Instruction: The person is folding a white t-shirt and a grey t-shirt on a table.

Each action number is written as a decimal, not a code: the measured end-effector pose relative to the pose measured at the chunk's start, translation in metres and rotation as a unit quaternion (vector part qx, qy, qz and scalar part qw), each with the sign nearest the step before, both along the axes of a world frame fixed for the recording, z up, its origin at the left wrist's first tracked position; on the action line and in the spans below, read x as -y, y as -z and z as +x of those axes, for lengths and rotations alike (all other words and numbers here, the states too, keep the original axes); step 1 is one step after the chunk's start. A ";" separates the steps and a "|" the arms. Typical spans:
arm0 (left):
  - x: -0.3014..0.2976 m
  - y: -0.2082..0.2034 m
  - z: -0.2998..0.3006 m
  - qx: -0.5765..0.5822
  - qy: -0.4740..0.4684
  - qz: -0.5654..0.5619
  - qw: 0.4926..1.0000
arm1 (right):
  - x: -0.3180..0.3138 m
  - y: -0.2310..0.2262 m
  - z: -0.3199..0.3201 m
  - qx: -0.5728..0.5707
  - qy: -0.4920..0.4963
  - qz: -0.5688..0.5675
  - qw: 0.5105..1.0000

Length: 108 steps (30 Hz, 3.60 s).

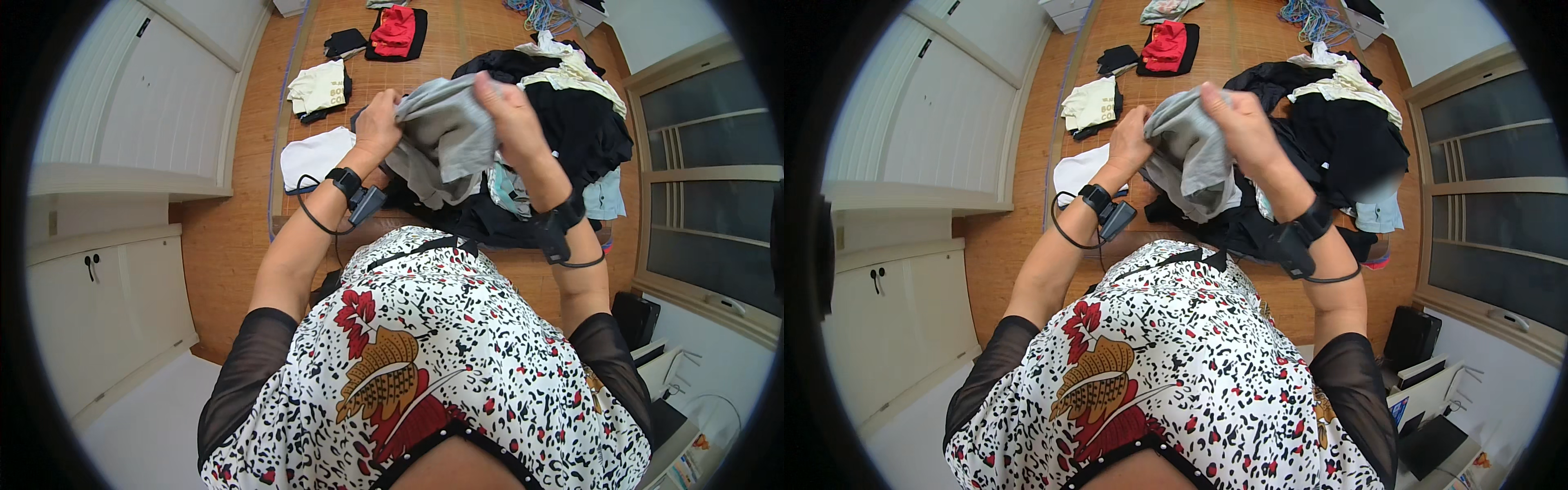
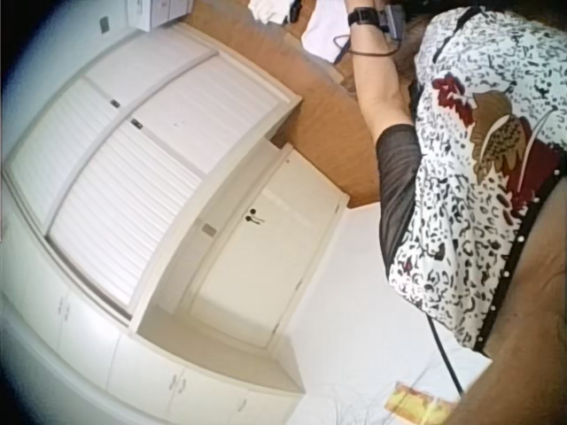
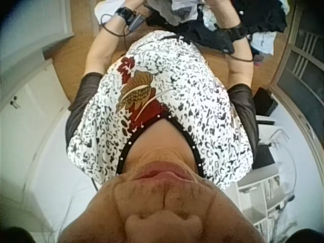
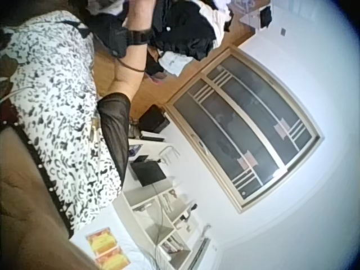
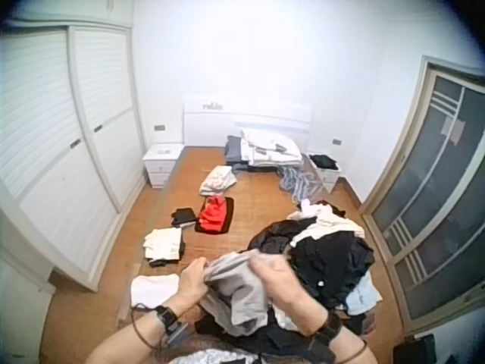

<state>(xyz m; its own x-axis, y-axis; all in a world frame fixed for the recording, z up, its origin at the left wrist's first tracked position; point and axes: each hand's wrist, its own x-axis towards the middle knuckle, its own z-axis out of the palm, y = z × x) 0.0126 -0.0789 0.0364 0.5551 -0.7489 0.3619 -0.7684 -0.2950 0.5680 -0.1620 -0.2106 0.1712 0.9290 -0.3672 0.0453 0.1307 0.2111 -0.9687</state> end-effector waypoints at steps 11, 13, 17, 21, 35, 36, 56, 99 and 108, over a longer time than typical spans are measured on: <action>-0.040 0.033 0.035 -0.650 -0.122 0.074 0.746 | 0.124 0.023 -0.073 -0.035 0.307 -0.139 0.941; -0.027 0.014 0.031 -0.717 -0.071 -0.018 0.694 | 0.143 0.053 -0.085 -0.128 0.368 -0.218 0.895; -0.003 -0.020 0.016 -0.794 0.101 -0.188 0.569 | 0.159 0.080 -0.099 -0.305 0.406 -0.419 0.753; 0.021 -0.047 0.000 -0.835 0.099 -0.218 0.495 | 0.114 0.071 -0.080 -0.104 0.416 -0.396 0.812; 0.038 -0.079 -0.096 -0.558 0.236 0.015 0.795 | -0.020 0.151 -0.009 -0.067 0.114 0.372 0.919; 0.035 -0.081 -0.101 -0.568 0.252 0.020 0.783 | -0.019 0.154 -0.010 -0.060 0.115 0.385 0.914; 0.032 -0.073 -0.074 -0.699 0.272 0.016 0.661 | 0.005 0.151 0.001 0.022 -0.012 0.493 0.869; -0.005 -0.044 -0.011 -0.642 0.213 0.101 0.729 | -0.010 0.076 -0.009 -0.150 0.145 0.380 0.901; 0.011 -0.024 -0.034 -0.632 0.071 0.042 0.770 | -0.013 0.097 -0.001 -0.013 0.194 0.348 0.917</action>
